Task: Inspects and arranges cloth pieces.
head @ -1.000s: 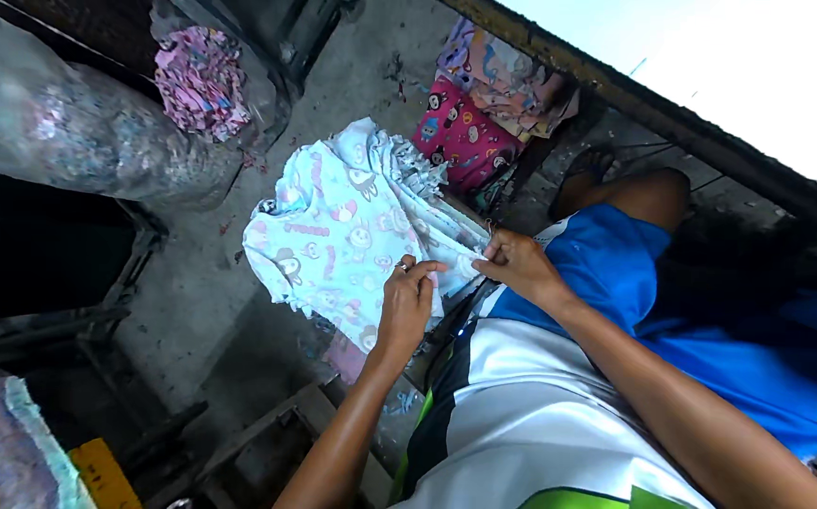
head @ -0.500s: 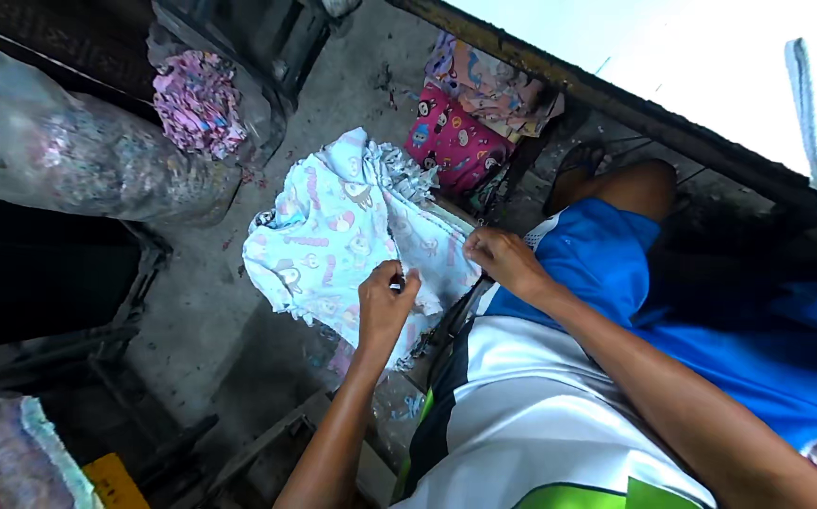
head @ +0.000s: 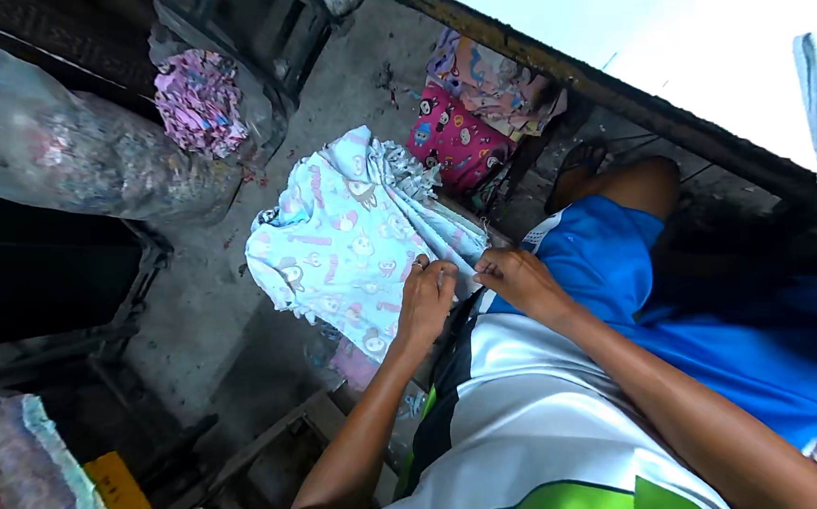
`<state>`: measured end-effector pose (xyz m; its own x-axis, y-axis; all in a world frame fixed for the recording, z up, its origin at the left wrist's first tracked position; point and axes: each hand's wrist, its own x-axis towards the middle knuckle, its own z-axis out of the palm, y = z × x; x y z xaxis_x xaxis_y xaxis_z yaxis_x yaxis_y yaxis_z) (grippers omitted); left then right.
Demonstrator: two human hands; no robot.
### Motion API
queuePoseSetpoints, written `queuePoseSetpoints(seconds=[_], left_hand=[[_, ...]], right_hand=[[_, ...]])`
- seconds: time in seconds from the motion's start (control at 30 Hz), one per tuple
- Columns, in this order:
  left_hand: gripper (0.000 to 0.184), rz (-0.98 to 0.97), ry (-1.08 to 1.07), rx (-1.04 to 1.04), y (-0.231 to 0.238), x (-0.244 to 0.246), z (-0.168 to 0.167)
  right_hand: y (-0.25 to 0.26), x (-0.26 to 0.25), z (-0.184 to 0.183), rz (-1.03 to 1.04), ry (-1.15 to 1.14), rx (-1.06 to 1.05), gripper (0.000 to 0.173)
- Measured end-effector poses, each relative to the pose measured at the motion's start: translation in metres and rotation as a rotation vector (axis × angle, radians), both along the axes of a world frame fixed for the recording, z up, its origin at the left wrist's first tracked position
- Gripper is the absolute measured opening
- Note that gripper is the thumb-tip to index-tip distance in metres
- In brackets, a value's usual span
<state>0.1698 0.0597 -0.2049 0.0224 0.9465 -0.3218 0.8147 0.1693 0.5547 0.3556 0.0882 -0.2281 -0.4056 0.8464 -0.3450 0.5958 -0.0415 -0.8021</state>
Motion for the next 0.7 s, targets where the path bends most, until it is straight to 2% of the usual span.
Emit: queuePoseSetpoints(seconds=[0.07, 0.2, 0.33, 0.4, 0.53, 0.6, 0.7], left_hand=[[0.033, 0.050, -0.021, 0.018, 0.005, 0.004, -0.003], [0.022, 0.081, -0.077, 0.080, 0.010, -0.002, -0.006], [0.021, 0.143, -0.116, 0.046, 0.006, -0.021, 0.003], [0.019, 0.197, -0.150, 0.050, 0.002, -0.034, 0.012], [0.010, 0.295, -0.196, 0.156, -0.006, -0.050, 0.028], [0.008, 0.270, -0.198, 0.189, -0.009, -0.052, 0.032], [0.021, 0.132, -0.119, 0.117, -0.013, -0.051, 0.033]], right_hand=[[-0.005, -0.002, 0.008, -0.019, 0.014, 0.025, 0.017], [-0.011, -0.004, 0.017, 0.021, 0.028, 0.067, 0.025], [-0.008, 0.001, 0.008, 0.136, 0.170, 0.064, 0.035], [-0.001, 0.002, 0.000, 0.116, 0.179, 0.122, 0.034], [0.020, -0.011, -0.013, 0.040, 0.064, 0.146, 0.016], [0.029, -0.025, -0.021, 0.081, -0.037, 0.094, 0.020], [0.031, -0.040, -0.026, 0.121, -0.189, -0.001, 0.033]])
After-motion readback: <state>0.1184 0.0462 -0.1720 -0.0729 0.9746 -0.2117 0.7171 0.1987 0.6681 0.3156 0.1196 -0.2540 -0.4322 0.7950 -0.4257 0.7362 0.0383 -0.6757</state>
